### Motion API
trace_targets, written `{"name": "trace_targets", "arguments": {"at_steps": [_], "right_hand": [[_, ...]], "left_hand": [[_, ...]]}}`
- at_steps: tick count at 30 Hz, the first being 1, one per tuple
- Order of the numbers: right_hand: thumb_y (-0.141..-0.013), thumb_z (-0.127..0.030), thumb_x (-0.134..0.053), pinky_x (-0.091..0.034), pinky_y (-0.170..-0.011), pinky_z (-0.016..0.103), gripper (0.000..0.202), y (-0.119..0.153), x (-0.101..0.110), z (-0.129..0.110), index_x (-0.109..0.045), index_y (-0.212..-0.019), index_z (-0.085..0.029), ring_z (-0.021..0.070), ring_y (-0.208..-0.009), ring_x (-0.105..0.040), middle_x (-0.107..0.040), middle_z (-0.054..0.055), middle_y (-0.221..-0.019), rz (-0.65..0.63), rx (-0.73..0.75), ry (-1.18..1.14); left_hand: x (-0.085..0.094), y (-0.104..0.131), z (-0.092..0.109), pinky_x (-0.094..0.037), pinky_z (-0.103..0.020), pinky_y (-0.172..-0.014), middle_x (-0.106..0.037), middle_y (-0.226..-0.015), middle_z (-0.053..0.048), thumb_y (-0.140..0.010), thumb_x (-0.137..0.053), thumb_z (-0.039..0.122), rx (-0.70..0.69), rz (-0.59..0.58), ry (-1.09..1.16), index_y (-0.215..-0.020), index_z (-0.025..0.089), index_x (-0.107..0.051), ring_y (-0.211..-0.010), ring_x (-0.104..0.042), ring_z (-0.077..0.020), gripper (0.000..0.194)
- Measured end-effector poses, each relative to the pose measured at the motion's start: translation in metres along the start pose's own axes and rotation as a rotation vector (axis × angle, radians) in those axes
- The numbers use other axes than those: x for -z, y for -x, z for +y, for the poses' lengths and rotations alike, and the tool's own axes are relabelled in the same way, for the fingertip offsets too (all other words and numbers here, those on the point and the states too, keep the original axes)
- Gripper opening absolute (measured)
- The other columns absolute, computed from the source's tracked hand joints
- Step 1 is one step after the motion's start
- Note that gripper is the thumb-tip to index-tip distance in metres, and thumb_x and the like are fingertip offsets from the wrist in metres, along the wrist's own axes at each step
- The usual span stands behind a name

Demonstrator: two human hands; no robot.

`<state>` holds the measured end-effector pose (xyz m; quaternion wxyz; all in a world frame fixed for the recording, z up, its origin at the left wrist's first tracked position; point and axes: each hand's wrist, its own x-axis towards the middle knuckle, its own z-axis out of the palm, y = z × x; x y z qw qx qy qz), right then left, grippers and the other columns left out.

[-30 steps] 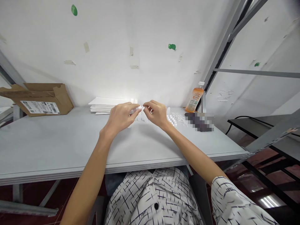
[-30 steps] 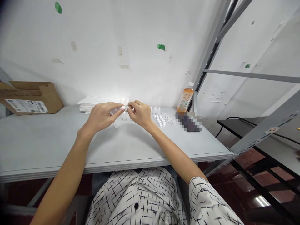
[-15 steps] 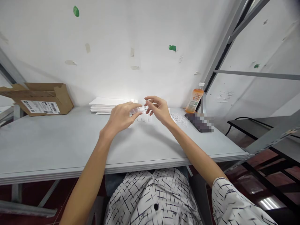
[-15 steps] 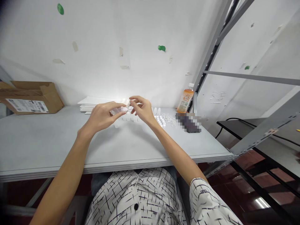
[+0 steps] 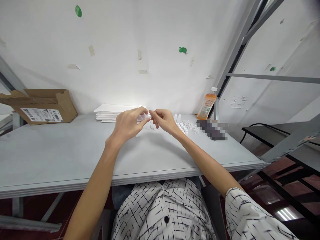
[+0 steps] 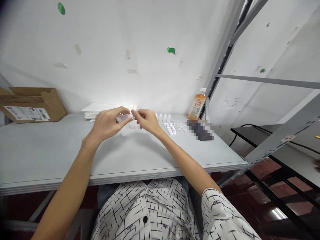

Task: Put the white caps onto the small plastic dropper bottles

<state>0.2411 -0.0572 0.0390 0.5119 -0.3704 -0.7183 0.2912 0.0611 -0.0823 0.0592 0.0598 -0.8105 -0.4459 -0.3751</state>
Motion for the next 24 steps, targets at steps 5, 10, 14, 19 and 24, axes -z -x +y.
{"name": "trace_targets", "arguments": {"at_steps": [5, 10, 14, 19, 24], "right_hand": [[-0.085, -0.067, -0.061, -0.036, -0.039, 0.020, 0.055, 0.0003, -0.0023, -0.0012, -0.054, -0.063, -0.017, 0.0075, -0.044, -0.054, -0.058, -0.001, -0.059, -0.137, -0.098, -0.215], [-0.085, -0.066, -0.062, -0.036, -0.039, 0.019, 0.055, -0.0005, -0.0020, -0.0009, -0.053, -0.062, -0.017, 0.0072, -0.043, -0.053, -0.053, -0.003, -0.053, -0.120, -0.090, -0.228], [-0.083, -0.068, -0.063, -0.036, -0.039, 0.020, 0.055, -0.0009, -0.0002, -0.0024, -0.056, -0.064, -0.017, 0.0079, -0.042, -0.052, -0.050, -0.004, -0.050, -0.086, -0.098, -0.224], [-0.080, -0.069, -0.066, -0.036, -0.038, 0.021, 0.056, -0.0015, 0.0002, -0.0051, -0.054, -0.062, -0.017, 0.0072, -0.041, -0.050, -0.049, -0.004, -0.053, -0.101, -0.099, -0.260], [-0.079, -0.070, -0.066, -0.037, -0.039, 0.021, 0.056, -0.0023, 0.0006, -0.0046, -0.053, -0.063, -0.018, 0.0067, -0.042, -0.049, -0.047, -0.005, -0.055, -0.126, -0.072, -0.272]], "left_hand": [[0.0001, -0.0001, -0.0001, -0.040, -0.027, -0.060, -0.077, -0.099, -0.001, -0.092, -0.056, 0.042, -0.025, 0.002, 0.019, -0.099, 0.024, -0.066, -0.067, -0.066, -0.0172, 0.021], [0.0002, -0.0006, -0.0002, -0.041, -0.027, -0.061, -0.077, -0.102, -0.002, -0.092, -0.058, 0.043, -0.028, -0.017, 0.035, -0.102, 0.024, -0.067, -0.067, -0.066, -0.0168, 0.024], [-0.0009, 0.0000, -0.0013, -0.042, -0.028, -0.063, -0.076, -0.102, -0.003, -0.091, -0.059, 0.039, -0.035, -0.013, 0.033, -0.107, 0.025, -0.068, -0.065, -0.065, -0.0166, 0.023], [-0.0033, 0.0001, -0.0034, -0.046, -0.029, -0.066, -0.077, -0.096, -0.005, -0.093, -0.053, 0.038, -0.050, 0.004, 0.074, -0.103, 0.022, -0.070, -0.067, -0.066, -0.0181, 0.025], [-0.0024, -0.0005, -0.0010, -0.046, -0.030, -0.065, -0.075, -0.084, -0.005, -0.094, -0.051, 0.041, -0.044, -0.008, 0.099, -0.102, 0.021, -0.071, -0.064, -0.065, -0.0190, 0.030]]}}
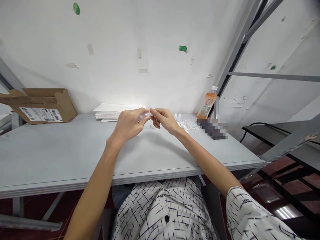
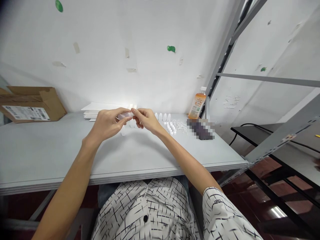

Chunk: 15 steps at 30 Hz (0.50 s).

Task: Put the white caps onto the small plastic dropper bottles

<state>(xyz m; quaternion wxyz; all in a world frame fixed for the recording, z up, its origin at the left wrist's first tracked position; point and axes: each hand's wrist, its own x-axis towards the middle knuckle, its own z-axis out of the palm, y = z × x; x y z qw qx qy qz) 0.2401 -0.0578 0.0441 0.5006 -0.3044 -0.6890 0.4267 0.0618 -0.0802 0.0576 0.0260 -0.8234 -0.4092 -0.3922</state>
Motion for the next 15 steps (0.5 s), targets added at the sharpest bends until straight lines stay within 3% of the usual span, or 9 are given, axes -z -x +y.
{"name": "trace_targets", "arguments": {"at_steps": [8, 15], "right_hand": [[-0.078, -0.069, -0.068, -0.043, -0.041, 0.020, 0.054, -0.0013, 0.0045, -0.0016, -0.055, -0.070, -0.018, 0.0085, -0.052, -0.056, -0.052, -0.003, -0.064, -0.071, 0.007, -0.002], [-0.080, -0.060, -0.070, -0.049, -0.045, 0.021, 0.044, -0.0006, 0.0088, -0.0048, -0.062, -0.080, -0.017, 0.0108, -0.063, -0.060, -0.055, -0.001, -0.075, -0.122, 0.014, -0.019]], "left_hand": [[0.0051, -0.0003, 0.0071, -0.042, -0.029, -0.060, -0.064, -0.060, 0.000, -0.096, -0.046, 0.044, 0.055, -0.035, 0.026, -0.103, 0.020, -0.073, -0.051, -0.056, -0.0158, 0.037], [0.0070, -0.0010, 0.0058, -0.037, -0.028, -0.056, -0.059, -0.053, 0.001, -0.098, -0.040, 0.041, 0.050, -0.045, 0.025, -0.082, 0.020, -0.072, -0.049, -0.050, -0.0138, 0.041]]}}
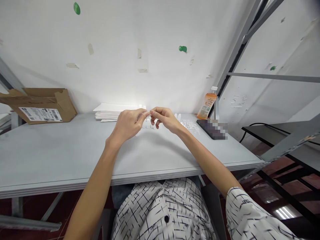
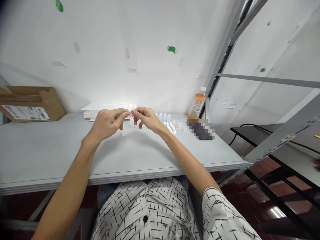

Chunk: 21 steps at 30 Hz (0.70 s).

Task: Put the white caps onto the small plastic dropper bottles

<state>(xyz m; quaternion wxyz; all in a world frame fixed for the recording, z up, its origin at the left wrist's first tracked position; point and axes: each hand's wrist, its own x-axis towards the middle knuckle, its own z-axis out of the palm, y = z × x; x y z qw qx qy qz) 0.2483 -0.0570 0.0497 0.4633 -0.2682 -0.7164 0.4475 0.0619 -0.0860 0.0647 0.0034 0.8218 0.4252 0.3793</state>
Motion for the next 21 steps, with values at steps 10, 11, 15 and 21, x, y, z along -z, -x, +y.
{"name": "trace_targets", "arguments": {"at_steps": [10, 11, 15, 21], "right_hand": [[-0.081, -0.047, -0.073, -0.049, -0.049, 0.021, 0.031, 0.0028, 0.0015, -0.0045, -0.069, -0.092, -0.018, 0.0130, -0.072, -0.067, -0.066, 0.003, -0.090, 0.008, 0.036, 0.017], [-0.081, -0.046, -0.074, -0.050, -0.049, 0.021, 0.030, 0.0030, 0.0013, -0.0049, -0.069, -0.094, -0.019, 0.0131, -0.072, -0.067, -0.067, 0.004, -0.092, 0.009, 0.041, 0.020], [-0.078, -0.043, -0.077, -0.049, -0.048, 0.021, 0.030, 0.0033, 0.0004, -0.0055, -0.070, -0.097, -0.021, 0.0127, -0.070, -0.067, -0.068, 0.003, -0.094, 0.021, 0.041, 0.014], [-0.080, -0.045, -0.075, -0.050, -0.048, 0.021, 0.030, 0.0025, 0.0021, -0.0042, -0.070, -0.092, -0.019, 0.0126, -0.069, -0.066, -0.066, 0.003, -0.089, 0.052, 0.037, -0.014]], "left_hand": [[0.0038, 0.0027, 0.0051, -0.043, -0.028, -0.057, -0.053, -0.043, 0.007, -0.101, -0.041, 0.041, 0.094, -0.015, 0.165, -0.108, 0.023, -0.061, -0.044, -0.055, -0.0152, 0.027], [0.0040, 0.0029, 0.0056, -0.043, -0.028, -0.056, -0.052, -0.042, 0.007, -0.101, -0.041, 0.040, 0.102, -0.010, 0.179, -0.107, 0.023, -0.060, -0.044, -0.056, -0.0154, 0.026], [0.0039, 0.0023, 0.0048, -0.042, -0.028, -0.055, -0.049, -0.043, 0.008, -0.102, -0.038, 0.039, 0.115, 0.003, 0.190, -0.103, 0.023, -0.058, -0.041, -0.053, -0.0144, 0.025], [0.0024, 0.0004, 0.0019, -0.043, -0.028, -0.058, -0.058, -0.053, 0.005, -0.099, -0.045, 0.052, 0.096, -0.003, 0.080, -0.105, 0.023, -0.061, -0.051, -0.058, -0.0154, 0.033]]}}
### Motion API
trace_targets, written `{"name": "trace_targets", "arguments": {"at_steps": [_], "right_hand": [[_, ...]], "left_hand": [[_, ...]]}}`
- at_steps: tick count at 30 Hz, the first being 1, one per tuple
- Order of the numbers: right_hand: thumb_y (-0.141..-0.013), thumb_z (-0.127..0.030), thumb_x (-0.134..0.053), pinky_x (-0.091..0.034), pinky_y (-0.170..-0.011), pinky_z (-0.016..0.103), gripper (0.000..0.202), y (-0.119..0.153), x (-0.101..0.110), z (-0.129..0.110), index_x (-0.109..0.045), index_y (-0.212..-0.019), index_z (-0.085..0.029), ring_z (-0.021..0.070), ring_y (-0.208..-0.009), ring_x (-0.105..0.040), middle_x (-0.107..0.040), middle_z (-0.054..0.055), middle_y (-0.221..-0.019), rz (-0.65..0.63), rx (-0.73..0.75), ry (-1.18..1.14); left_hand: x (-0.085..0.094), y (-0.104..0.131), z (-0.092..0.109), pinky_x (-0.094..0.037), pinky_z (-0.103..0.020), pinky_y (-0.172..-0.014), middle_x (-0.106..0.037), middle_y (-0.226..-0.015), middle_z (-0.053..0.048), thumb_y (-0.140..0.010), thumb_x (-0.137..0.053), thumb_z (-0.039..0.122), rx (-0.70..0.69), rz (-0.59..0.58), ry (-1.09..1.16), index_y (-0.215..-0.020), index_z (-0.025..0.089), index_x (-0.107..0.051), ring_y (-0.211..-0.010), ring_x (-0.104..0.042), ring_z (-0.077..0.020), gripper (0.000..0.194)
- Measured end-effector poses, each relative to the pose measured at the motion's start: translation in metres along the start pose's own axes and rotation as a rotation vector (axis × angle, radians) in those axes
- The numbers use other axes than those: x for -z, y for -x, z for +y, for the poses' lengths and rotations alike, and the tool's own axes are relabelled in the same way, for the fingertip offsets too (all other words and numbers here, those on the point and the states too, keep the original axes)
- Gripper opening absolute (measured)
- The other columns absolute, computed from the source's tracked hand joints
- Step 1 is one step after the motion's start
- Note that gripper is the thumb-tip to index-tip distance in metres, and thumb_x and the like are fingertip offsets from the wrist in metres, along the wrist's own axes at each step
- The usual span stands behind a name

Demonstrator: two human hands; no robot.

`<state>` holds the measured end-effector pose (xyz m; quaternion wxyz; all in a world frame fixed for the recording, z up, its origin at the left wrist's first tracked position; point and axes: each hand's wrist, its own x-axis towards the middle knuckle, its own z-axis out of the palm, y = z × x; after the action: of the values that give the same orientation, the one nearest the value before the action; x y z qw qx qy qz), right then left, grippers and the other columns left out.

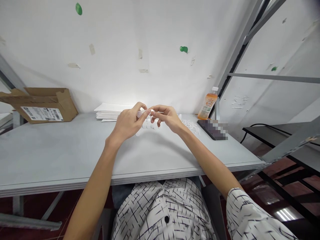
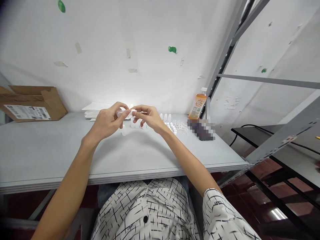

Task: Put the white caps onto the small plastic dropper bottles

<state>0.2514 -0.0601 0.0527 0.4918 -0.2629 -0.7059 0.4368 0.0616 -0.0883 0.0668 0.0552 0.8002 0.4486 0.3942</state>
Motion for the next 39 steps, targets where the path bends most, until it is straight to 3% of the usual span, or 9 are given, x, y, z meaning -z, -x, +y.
{"name": "trace_targets", "arguments": {"at_steps": [4, 8, 13, 18, 23, 28, 31, 34, 39], "right_hand": [[-0.081, -0.052, -0.074, -0.047, -0.044, 0.020, 0.036, -0.002, 0.003, 0.001, -0.068, -0.080, -0.017, 0.0113, -0.063, -0.064, -0.063, 0.002, -0.079, 0.046, 0.000, -0.016], [-0.081, -0.059, -0.071, -0.044, -0.043, 0.020, 0.045, -0.003, 0.005, 0.000, -0.064, -0.071, -0.016, 0.0111, -0.058, -0.062, -0.060, 0.001, -0.068, 0.078, -0.021, 0.010], [-0.078, -0.060, -0.074, -0.043, -0.042, 0.019, 0.046, -0.002, 0.006, -0.005, -0.064, -0.072, -0.016, 0.0108, -0.057, -0.062, -0.060, 0.001, -0.069, 0.085, -0.047, 0.034], [-0.076, -0.053, -0.078, -0.046, -0.045, 0.020, 0.040, -0.001, 0.019, -0.009, -0.070, -0.089, -0.016, 0.0126, -0.064, -0.066, -0.066, 0.004, -0.084, 0.064, -0.001, 0.077], [-0.076, -0.045, -0.078, -0.046, -0.044, 0.022, 0.036, 0.009, 0.060, -0.012, -0.072, -0.090, -0.013, 0.0138, -0.060, -0.063, -0.066, 0.003, -0.070, 0.198, 0.019, 0.312], [-0.072, -0.036, -0.077, -0.045, -0.043, 0.023, 0.031, 0.039, 0.116, -0.009, -0.069, -0.092, -0.013, 0.0130, -0.053, -0.059, -0.065, 0.003, -0.067, 0.282, -0.100, 0.527], [-0.071, -0.036, -0.075, -0.042, -0.043, 0.024, 0.028, 0.052, 0.137, 0.000, -0.066, -0.085, -0.014, 0.0142, -0.051, -0.059, -0.065, 0.003, -0.064, 0.306, -0.192, 0.613], [-0.075, -0.034, -0.071, -0.044, -0.052, 0.025, 0.021, 0.052, 0.141, 0.012, -0.067, -0.079, -0.014, 0.0150, -0.056, -0.062, -0.067, 0.004, -0.063, 0.276, -0.229, 0.825], [-0.084, -0.030, -0.067, -0.041, -0.065, 0.026, 0.015, 0.035, 0.120, 0.019, -0.075, -0.086, -0.017, 0.0170, -0.076, -0.067, -0.076, 0.005, -0.085, 0.081, -0.245, 1.250]], "left_hand": [[-0.003, 0.000, -0.004, -0.049, -0.028, -0.066, -0.072, -0.083, 0.000, -0.092, -0.057, 0.048, -0.081, 0.047, -0.036, -0.114, 0.024, -0.062, -0.068, -0.067, -0.0172, 0.033], [-0.007, -0.001, -0.009, -0.051, -0.028, -0.069, -0.073, -0.111, -0.004, -0.092, -0.058, 0.039, -0.157, 0.092, -0.045, -0.118, 0.025, -0.064, -0.077, -0.068, -0.0168, 0.030], [-0.008, -0.001, -0.010, -0.048, -0.028, -0.068, -0.075, -0.098, -0.003, -0.095, -0.053, 0.044, -0.131, 0.111, -0.127, -0.114, 0.023, -0.067, -0.070, -0.067, -0.0173, 0.031], [-0.007, -0.001, -0.009, -0.044, -0.028, -0.064, -0.073, -0.082, -0.003, -0.097, -0.048, 0.048, -0.104, 0.106, -0.171, -0.108, 0.021, -0.071, -0.065, -0.065, -0.0183, 0.037], [-0.007, -0.001, -0.010, -0.043, -0.029, -0.064, -0.074, -0.089, -0.005, -0.097, -0.048, 0.047, -0.072, 0.116, -0.177, -0.107, 0.020, -0.072, -0.066, -0.065, -0.0186, 0.037], [-0.009, 0.000, -0.011, -0.043, -0.029, -0.065, -0.075, -0.092, -0.004, -0.095, -0.050, 0.046, -0.047, 0.103, -0.176, -0.112, 0.020, -0.071, -0.067, -0.065, -0.0188, 0.038], [-0.009, 0.000, -0.011, -0.043, -0.029, -0.065, -0.075, -0.092, -0.004, -0.095, -0.050, 0.046, -0.048, 0.096, -0.182, -0.111, 0.020, -0.072, -0.068, -0.065, -0.0189, 0.037], [-0.010, 0.000, -0.011, -0.042, -0.029, -0.063, -0.075, -0.090, -0.004, -0.095, -0.050, 0.045, -0.054, 0.089, -0.195, -0.108, 0.021, -0.072, -0.067, -0.065, -0.0191, 0.035], [-0.010, -0.001, -0.012, -0.041, -0.029, -0.062, -0.073, -0.085, -0.003, -0.095, -0.050, 0.045, -0.059, 0.079, -0.199, -0.103, 0.022, -0.072, -0.066, -0.065, -0.0189, 0.034]]}}
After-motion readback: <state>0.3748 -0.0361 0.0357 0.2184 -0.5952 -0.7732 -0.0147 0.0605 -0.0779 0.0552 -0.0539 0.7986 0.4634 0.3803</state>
